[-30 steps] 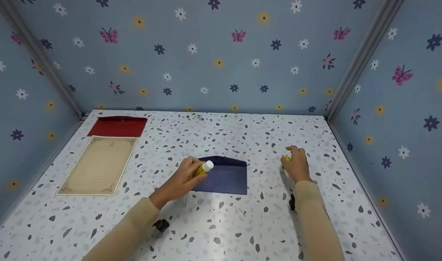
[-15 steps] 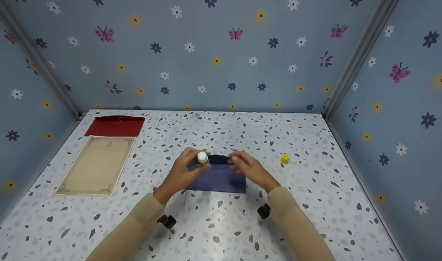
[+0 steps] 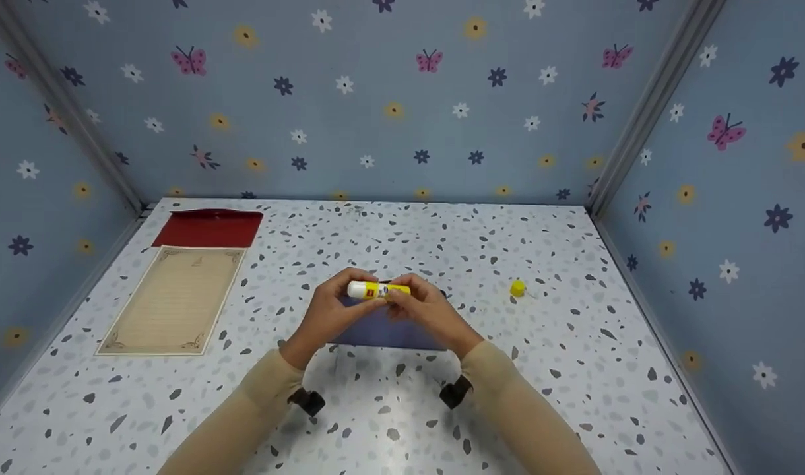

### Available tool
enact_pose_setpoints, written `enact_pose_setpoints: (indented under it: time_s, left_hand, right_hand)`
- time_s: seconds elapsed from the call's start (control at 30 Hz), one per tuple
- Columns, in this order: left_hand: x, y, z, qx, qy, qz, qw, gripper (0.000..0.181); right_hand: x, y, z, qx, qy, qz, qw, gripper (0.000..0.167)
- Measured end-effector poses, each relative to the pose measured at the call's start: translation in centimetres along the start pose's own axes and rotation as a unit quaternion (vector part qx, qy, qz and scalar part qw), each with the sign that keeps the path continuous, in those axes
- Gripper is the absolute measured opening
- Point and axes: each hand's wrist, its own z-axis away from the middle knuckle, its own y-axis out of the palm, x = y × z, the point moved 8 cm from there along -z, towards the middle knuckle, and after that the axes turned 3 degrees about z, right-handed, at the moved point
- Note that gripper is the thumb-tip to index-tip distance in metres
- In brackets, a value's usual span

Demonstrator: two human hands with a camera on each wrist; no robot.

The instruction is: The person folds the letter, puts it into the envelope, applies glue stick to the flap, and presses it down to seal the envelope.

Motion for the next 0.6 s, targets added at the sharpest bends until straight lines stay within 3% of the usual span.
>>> enact_pose_setpoints:
  time_s: [0.33, 0.6]
  left_hand:
    - [-0.1, -0.3, 0.1, 0.013, -0.01, 0.009, 0.9998, 0.033]
    - [0.2, -0.2, 0.4, 0.027, -0.035, 0.11, 0.9929, 0.038]
  right_hand:
    - [0.7, -0.6, 0.3, -0.038, 0.007, 0.055, 0.9977, 0.032]
    - [1.1, -0.9, 0.6, -0.046, -0.019, 0.057, 0.9971, 0.033]
